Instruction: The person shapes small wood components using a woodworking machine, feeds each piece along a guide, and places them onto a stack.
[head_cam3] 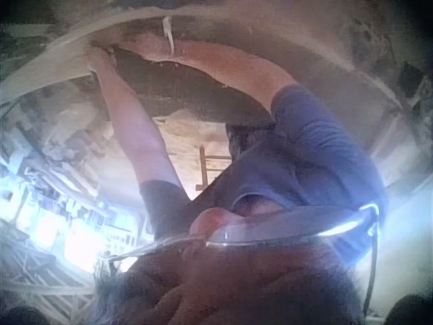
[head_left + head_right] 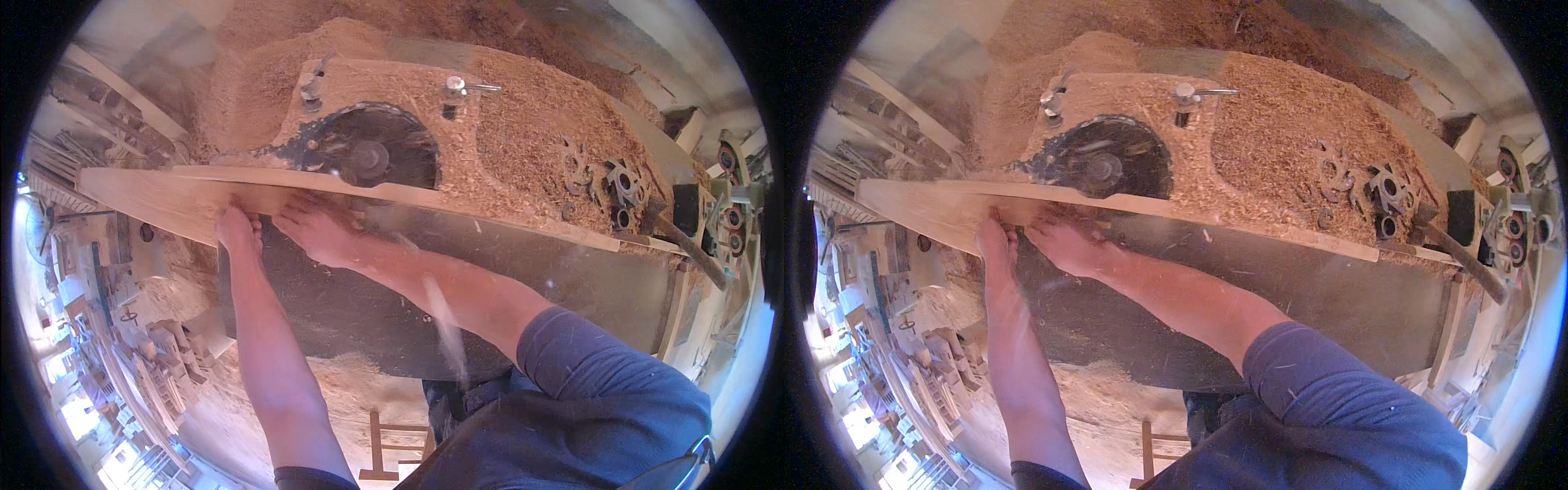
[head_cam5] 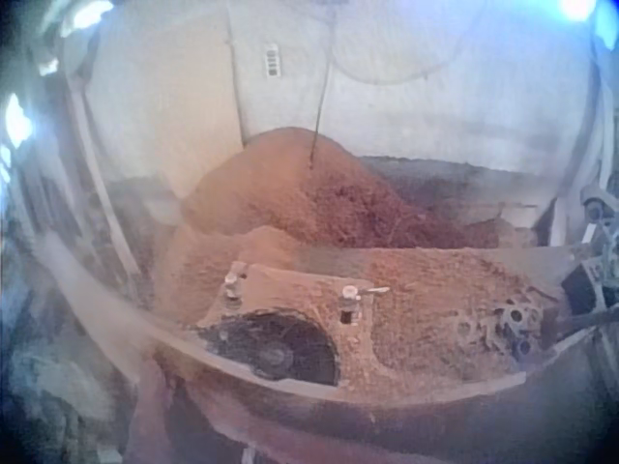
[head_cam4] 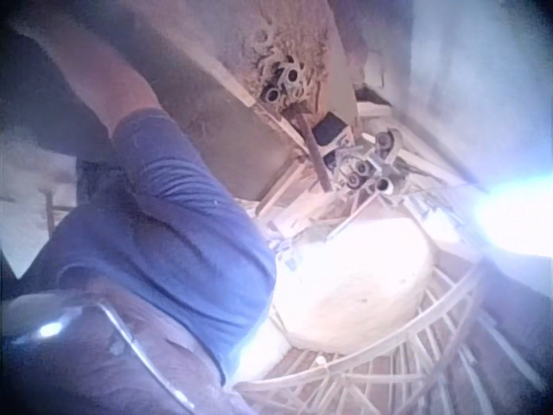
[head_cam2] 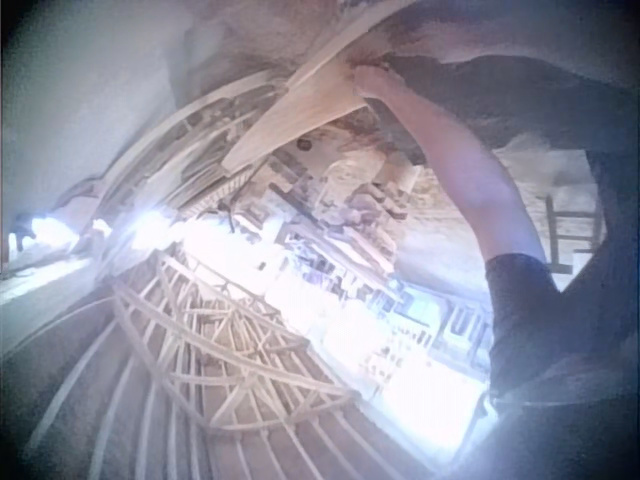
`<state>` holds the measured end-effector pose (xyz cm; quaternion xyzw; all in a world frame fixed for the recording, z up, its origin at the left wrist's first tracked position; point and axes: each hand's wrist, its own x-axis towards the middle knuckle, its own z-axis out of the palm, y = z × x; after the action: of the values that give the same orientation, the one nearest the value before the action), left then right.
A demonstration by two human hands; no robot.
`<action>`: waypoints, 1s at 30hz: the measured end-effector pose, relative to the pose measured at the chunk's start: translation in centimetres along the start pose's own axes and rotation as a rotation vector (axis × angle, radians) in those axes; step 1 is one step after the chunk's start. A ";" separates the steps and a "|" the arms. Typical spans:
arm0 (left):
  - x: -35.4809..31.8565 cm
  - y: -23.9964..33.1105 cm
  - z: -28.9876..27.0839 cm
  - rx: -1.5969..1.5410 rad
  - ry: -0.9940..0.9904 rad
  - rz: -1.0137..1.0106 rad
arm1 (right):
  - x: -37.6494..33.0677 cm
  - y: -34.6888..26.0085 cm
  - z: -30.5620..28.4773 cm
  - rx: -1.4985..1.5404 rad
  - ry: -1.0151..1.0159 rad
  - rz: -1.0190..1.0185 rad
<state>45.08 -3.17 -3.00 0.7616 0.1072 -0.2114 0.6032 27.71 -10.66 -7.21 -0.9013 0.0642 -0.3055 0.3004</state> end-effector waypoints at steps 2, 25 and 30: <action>0.0 0.0 -1.6 0.011 -0.003 -0.017 | 0.9 -1.5 1.7 0.117 0.050 0.077; -55.4 -27.9 -3.2 0.433 -0.223 0.025 | -50.1 -8.9 -48.8 -0.219 -0.359 0.816; -61.8 -25.5 4.1 0.478 -0.433 0.117 | -66.4 -10.2 -55.3 -0.401 -0.002 1.075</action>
<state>-21.20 4.86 1.89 0.8238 -0.1199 -0.3525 0.4274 -59.06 -10.32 -0.28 -0.7817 0.5698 -0.0908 0.2366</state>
